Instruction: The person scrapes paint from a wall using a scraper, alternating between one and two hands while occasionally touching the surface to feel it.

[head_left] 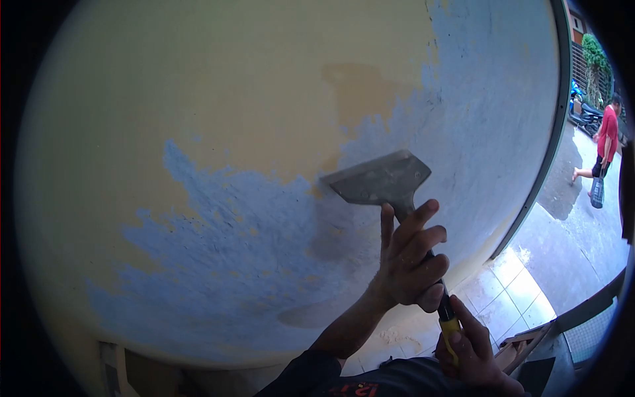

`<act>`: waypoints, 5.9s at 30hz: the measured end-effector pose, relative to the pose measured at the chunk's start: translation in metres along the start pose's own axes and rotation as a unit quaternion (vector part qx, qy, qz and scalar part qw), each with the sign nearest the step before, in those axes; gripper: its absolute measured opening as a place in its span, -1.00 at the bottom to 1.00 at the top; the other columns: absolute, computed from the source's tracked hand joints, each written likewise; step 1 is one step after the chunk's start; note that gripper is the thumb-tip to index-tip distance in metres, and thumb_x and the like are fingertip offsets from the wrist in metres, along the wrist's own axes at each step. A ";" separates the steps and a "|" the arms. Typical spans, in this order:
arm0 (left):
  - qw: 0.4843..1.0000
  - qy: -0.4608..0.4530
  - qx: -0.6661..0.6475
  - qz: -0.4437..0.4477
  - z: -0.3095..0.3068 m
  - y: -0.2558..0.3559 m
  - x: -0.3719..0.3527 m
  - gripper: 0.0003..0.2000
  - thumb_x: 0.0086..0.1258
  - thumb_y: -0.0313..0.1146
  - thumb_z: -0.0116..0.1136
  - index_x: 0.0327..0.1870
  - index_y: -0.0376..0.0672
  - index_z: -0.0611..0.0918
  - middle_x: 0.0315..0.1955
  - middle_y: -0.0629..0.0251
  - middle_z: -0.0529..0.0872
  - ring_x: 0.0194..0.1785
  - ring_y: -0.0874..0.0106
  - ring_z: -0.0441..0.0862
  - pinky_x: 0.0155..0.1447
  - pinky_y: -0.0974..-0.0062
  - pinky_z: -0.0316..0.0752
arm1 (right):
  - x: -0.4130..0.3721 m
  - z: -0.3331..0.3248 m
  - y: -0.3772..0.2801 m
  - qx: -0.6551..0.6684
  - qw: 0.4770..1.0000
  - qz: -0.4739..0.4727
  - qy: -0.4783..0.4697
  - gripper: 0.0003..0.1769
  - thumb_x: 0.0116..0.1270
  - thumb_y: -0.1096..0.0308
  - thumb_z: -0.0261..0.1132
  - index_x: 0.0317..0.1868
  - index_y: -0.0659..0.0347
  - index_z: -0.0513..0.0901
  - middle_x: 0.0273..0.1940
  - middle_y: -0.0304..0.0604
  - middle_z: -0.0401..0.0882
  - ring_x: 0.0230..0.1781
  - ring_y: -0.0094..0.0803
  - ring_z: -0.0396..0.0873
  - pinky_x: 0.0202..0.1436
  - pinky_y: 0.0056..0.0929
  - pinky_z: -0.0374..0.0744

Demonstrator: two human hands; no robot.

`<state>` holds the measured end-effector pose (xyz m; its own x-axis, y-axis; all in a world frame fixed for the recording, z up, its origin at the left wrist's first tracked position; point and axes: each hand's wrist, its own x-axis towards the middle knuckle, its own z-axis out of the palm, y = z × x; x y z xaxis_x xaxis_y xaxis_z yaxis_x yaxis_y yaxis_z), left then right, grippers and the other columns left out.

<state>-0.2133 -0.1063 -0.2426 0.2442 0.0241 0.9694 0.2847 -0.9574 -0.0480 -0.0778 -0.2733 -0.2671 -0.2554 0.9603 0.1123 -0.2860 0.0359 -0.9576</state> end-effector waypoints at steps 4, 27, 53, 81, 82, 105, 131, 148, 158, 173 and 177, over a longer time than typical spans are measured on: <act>1.000 0.022 -0.010 0.011 -0.002 0.001 0.014 -0.56 0.42 0.00 -0.37 -0.62 -0.06 0.34 -0.30 0.19 0.54 0.32 0.09 0.40 0.49 -0.12 -0.37 | 0.002 0.003 0.000 -0.003 0.998 -0.055 -0.011 -0.38 0.55 0.22 -0.09 0.52 0.16 -0.05 -0.52 -0.15 0.41 -0.68 -0.60 0.32 -0.60 -0.61 0.31; 1.000 -0.007 0.019 0.017 -0.005 0.003 0.042 -0.60 0.37 -0.05 -0.29 -0.65 -0.06 0.34 -0.31 0.21 0.52 0.28 0.06 0.42 0.48 -0.16 -0.32 | 0.004 -0.004 -0.029 -0.051 0.995 -0.069 -0.043 -0.39 0.57 0.23 -0.16 0.53 0.17 -0.11 -0.60 -0.19 0.41 -0.77 -0.57 0.32 -0.64 -0.60 0.35; 1.000 -0.025 0.008 -0.012 0.009 0.008 0.018 -0.60 0.35 0.01 -0.27 -0.62 -0.05 0.35 -0.33 0.22 0.48 0.28 0.04 0.43 0.37 -0.21 -0.13 | -0.003 -0.004 -0.028 0.017 0.999 -0.039 -0.021 -0.34 0.56 0.18 -0.10 0.52 0.24 -0.10 -0.59 -0.32 0.31 -0.78 -0.68 0.16 -0.74 -0.70 0.19; 0.999 0.038 0.018 0.033 0.026 -0.009 0.074 -0.58 0.37 0.02 -0.30 -0.64 -0.04 0.34 -0.39 0.24 0.43 0.26 0.11 0.39 0.45 -0.23 -0.28 | 0.012 -0.027 -0.066 -0.070 0.996 -0.050 -0.020 -0.33 0.55 0.17 -0.08 0.52 0.20 -0.11 -0.62 -0.17 0.44 -0.79 -0.58 0.36 -0.69 -0.59 0.36; 0.998 0.037 0.017 0.038 0.028 -0.006 0.068 -0.58 0.37 0.02 -0.30 -0.64 -0.04 0.34 -0.39 0.24 0.43 0.26 0.11 0.39 0.45 -0.23 -0.28 | 0.008 -0.029 -0.064 -0.068 0.996 -0.051 -0.030 -0.33 0.55 0.17 -0.09 0.52 0.20 -0.11 -0.62 -0.17 0.44 -0.80 -0.57 0.35 -0.71 -0.59 0.36; 0.996 0.083 -0.006 0.034 0.042 -0.007 0.065 -0.59 0.29 0.04 -0.24 -0.67 -0.05 0.33 -0.50 0.25 0.35 0.07 0.16 0.46 0.49 -0.19 -0.29 | 0.004 -0.027 -0.075 -0.091 0.995 -0.030 -0.005 -0.35 0.54 0.16 -0.13 0.52 0.21 -0.10 -0.58 -0.17 0.47 -0.83 -0.59 0.36 -0.73 -0.64 0.42; 0.994 0.098 -0.002 0.045 0.052 -0.013 0.080 -0.59 0.28 0.03 -0.19 -0.69 -0.06 0.32 -0.48 0.25 0.33 0.02 0.14 0.46 0.48 -0.25 -0.23 | 0.006 -0.041 -0.074 -0.081 0.994 -0.066 -0.006 -0.28 0.53 0.10 -0.08 0.52 0.22 -0.13 -0.50 -0.12 0.53 -0.85 -0.63 0.38 -0.80 -0.67 0.40; 0.991 0.121 -0.025 0.058 0.057 -0.016 0.095 -0.50 0.42 0.08 -0.33 -0.68 -0.04 0.33 -0.49 0.28 0.35 -0.04 0.20 0.48 0.50 -0.21 -0.22 | 0.009 -0.033 -0.092 -0.079 0.995 -0.059 -0.006 -0.32 0.55 0.16 -0.13 0.52 0.25 -0.15 0.18 0.20 0.42 -0.77 -0.70 0.39 -0.75 -0.70 0.38; 0.986 0.124 -0.011 0.109 0.050 -0.019 0.102 -0.66 0.27 -0.10 -0.19 -0.69 -0.04 0.35 -0.48 0.28 0.35 -0.02 0.19 0.47 0.49 -0.22 -0.18 | 0.014 -0.027 -0.095 -0.104 0.992 -0.069 -0.003 -0.30 0.55 0.10 -0.14 0.52 0.22 -0.16 0.29 0.20 0.32 -0.77 -0.69 0.37 -0.76 -0.70 0.40; 0.989 0.124 -0.033 0.070 0.047 -0.023 0.095 -0.46 0.40 0.13 -0.38 -0.68 -0.07 0.34 -0.47 0.25 0.35 0.00 0.15 0.48 0.48 -0.25 -0.22 | 0.012 -0.020 -0.094 -0.103 0.994 -0.018 0.028 -0.28 0.53 0.08 -0.10 0.52 0.24 -0.15 0.34 0.26 0.20 -0.75 -0.68 0.43 -0.74 -0.68 0.40; 0.984 0.148 -0.029 0.090 0.043 -0.026 0.113 -0.50 0.38 0.10 -0.31 -0.66 -0.07 0.34 -0.47 0.25 0.35 0.00 0.18 0.48 0.49 -0.23 -0.21 | 0.017 -0.018 -0.101 -0.150 0.985 -0.074 0.032 -0.28 0.53 0.10 -0.11 0.52 0.24 -0.18 0.37 0.26 0.17 -0.74 -0.65 0.44 -0.72 -0.69 0.42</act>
<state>-0.1532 -0.0664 -0.1420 0.0030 -0.2241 0.9746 0.2064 -0.9535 -0.2198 -0.0368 -0.2561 -0.1734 -0.1698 0.9534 0.2493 -0.0272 0.2484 -0.9683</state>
